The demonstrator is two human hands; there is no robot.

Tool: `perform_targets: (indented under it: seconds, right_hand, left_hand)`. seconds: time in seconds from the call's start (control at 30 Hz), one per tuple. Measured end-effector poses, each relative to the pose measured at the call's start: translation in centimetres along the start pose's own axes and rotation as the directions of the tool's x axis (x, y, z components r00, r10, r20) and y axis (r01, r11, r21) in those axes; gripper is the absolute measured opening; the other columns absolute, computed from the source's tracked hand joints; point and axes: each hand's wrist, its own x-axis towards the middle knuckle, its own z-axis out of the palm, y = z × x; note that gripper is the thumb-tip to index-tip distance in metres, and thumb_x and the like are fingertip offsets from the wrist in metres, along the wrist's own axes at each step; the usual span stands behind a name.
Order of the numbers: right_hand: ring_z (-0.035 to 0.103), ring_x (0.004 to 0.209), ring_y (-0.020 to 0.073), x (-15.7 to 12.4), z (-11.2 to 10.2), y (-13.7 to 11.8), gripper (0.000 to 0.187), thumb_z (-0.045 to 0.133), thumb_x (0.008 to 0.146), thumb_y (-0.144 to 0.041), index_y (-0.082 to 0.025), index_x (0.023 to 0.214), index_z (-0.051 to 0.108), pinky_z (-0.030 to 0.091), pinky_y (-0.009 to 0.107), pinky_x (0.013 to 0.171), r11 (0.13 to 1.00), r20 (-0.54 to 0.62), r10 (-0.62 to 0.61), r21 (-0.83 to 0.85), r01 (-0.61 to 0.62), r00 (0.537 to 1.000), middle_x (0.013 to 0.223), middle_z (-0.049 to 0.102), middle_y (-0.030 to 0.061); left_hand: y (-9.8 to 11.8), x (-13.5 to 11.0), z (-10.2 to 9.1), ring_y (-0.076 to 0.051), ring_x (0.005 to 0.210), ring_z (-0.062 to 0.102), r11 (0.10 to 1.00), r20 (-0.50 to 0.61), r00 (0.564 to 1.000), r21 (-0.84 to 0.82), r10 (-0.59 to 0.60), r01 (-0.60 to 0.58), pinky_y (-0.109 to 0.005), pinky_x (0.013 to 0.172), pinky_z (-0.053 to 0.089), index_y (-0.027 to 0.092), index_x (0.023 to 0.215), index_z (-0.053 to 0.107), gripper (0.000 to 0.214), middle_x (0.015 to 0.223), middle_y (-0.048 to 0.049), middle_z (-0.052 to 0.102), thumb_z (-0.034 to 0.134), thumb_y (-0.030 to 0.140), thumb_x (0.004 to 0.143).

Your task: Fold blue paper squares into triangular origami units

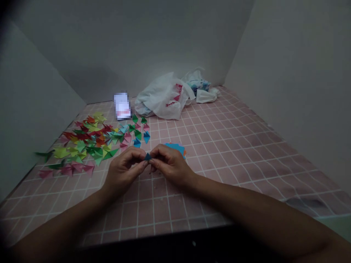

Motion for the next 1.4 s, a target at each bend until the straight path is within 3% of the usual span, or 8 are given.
perform_targets:
  seconds: [0.13, 0.33, 0.43, 0.7, 1.03, 1.2, 1.3, 1.4]
  right_hand:
    - [0.063, 0.071, 0.0130, -0.2, -0.1, -0.3, 0.008, 0.061, 0.092, -0.018, -0.018, 0.085, 0.062, 0.051, 0.028, 0.067, 0.981, 0.008, -0.106, -0.164, 0.105, 0.994, 0.079, 0.061, 0.0005]
    - [0.060, 0.077, 0.0150, -0.1, -0.2, -0.6, 0.012, 0.062, 0.094, -0.016, -0.019, 0.083, 0.065, 0.048, 0.030, 0.073, 0.903, -0.005, -0.250, -0.361, 0.232, 0.968, 0.080, 0.062, 0.0010]
    - [0.061, 0.082, 0.0161, -0.1, -0.2, -0.3, 0.008, 0.065, 0.093, -0.015, -0.021, 0.087, 0.065, 0.049, 0.031, 0.076, 0.865, -0.016, -0.346, -0.392, 0.312, 0.938, 0.085, 0.063, 0.0016]
    - [0.063, 0.092, 0.0195, -0.9, 0.5, -1.0, 0.015, 0.062, 0.095, -0.012, -0.025, 0.102, 0.065, 0.054, 0.036, 0.082, 0.700, 0.021, -0.522, -0.560, 0.443, 0.853, 0.097, 0.061, 0.0048]
    - [0.063, 0.089, 0.0184, -1.2, 0.6, -1.2, 0.014, 0.060, 0.098, -0.014, -0.023, 0.106, 0.067, 0.055, 0.033, 0.077, 0.674, 0.029, -0.552, -0.572, 0.467, 0.833, 0.096, 0.062, 0.0052]
    - [0.061, 0.084, 0.0183, -1.1, 0.6, -1.6, 0.008, 0.060, 0.097, -0.014, -0.021, 0.092, 0.061, 0.052, 0.033, 0.075, 0.678, 0.028, -0.541, -0.577, 0.455, 0.841, 0.087, 0.061, 0.0040]
    - [0.059, 0.083, 0.0183, -0.9, 0.7, -1.4, 0.011, 0.058, 0.098, -0.015, -0.020, 0.088, 0.057, 0.050, 0.032, 0.074, 0.705, 0.010, -0.531, -0.550, 0.448, 0.847, 0.085, 0.060, 0.0042]
    - [0.061, 0.085, 0.0179, -0.8, 0.7, -1.0, 0.004, 0.058, 0.098, -0.017, -0.019, 0.095, 0.057, 0.050, 0.031, 0.075, 0.782, -0.021, -0.458, -0.485, 0.391, 0.889, 0.089, 0.063, 0.0055]
  left_hand:
    - [0.1, -0.2, 0.2, -0.015, 0.077, 0.063, 0.999, -0.007, 0.999, 0.006, 0.037, -0.037, -0.026, 0.069, 0.052, 0.019, 0.076, 0.061, 0.012, 0.080, -0.0018, 0.064, 0.066, 0.012, 0.084]
    - [0.0, -0.4, 0.4, -0.013, 0.072, 0.065, 0.986, -0.022, 0.991, -0.105, -0.135, 0.132, -0.025, 0.068, 0.056, 0.019, 0.091, 0.063, 0.013, 0.081, -0.0006, 0.067, 0.070, 0.016, 0.081]
    - [0.0, -0.3, 0.3, -0.014, 0.073, 0.067, 0.983, -0.014, 0.989, -0.108, -0.149, 0.147, -0.026, 0.070, 0.056, 0.019, 0.091, 0.065, 0.013, 0.082, -0.0015, 0.069, 0.072, 0.017, 0.080]
    - [0.0, -0.7, 0.0, -0.016, 0.083, 0.070, 0.993, -0.054, 0.997, -0.100, 0.063, -0.069, -0.028, 0.077, 0.056, 0.021, 0.084, 0.065, 0.017, 0.087, -0.0026, 0.072, 0.072, 0.006, 0.081]
    - [-0.2, -0.8, -0.2, -0.016, 0.086, 0.071, 0.988, -0.040, 0.988, -0.050, 0.147, -0.149, -0.028, 0.080, 0.056, 0.023, 0.093, 0.068, 0.021, 0.091, -0.0015, 0.074, 0.073, 0.004, 0.084]
    - [0.4, -0.8, -0.3, -0.015, 0.084, 0.071, 0.983, 0.008, 0.985, 0.055, 0.175, -0.175, -0.026, 0.079, 0.055, 0.022, 0.096, 0.071, 0.016, 0.090, -0.0014, 0.075, 0.070, 0.008, 0.088]
    - [0.5, -0.9, -0.4, -0.014, 0.079, 0.070, 0.987, 0.001, 0.990, 0.071, 0.144, -0.144, -0.025, 0.074, 0.054, 0.021, 0.091, 0.069, 0.011, 0.084, -0.0008, 0.073, 0.069, 0.009, 0.088]
    - [0.3, -1.0, -0.3, -0.013, 0.075, 0.067, 0.999, -0.017, 0.999, 0.032, 0.042, -0.041, -0.024, 0.071, 0.053, 0.020, 0.088, 0.068, 0.008, 0.081, 0.0003, 0.071, 0.068, 0.012, 0.087]
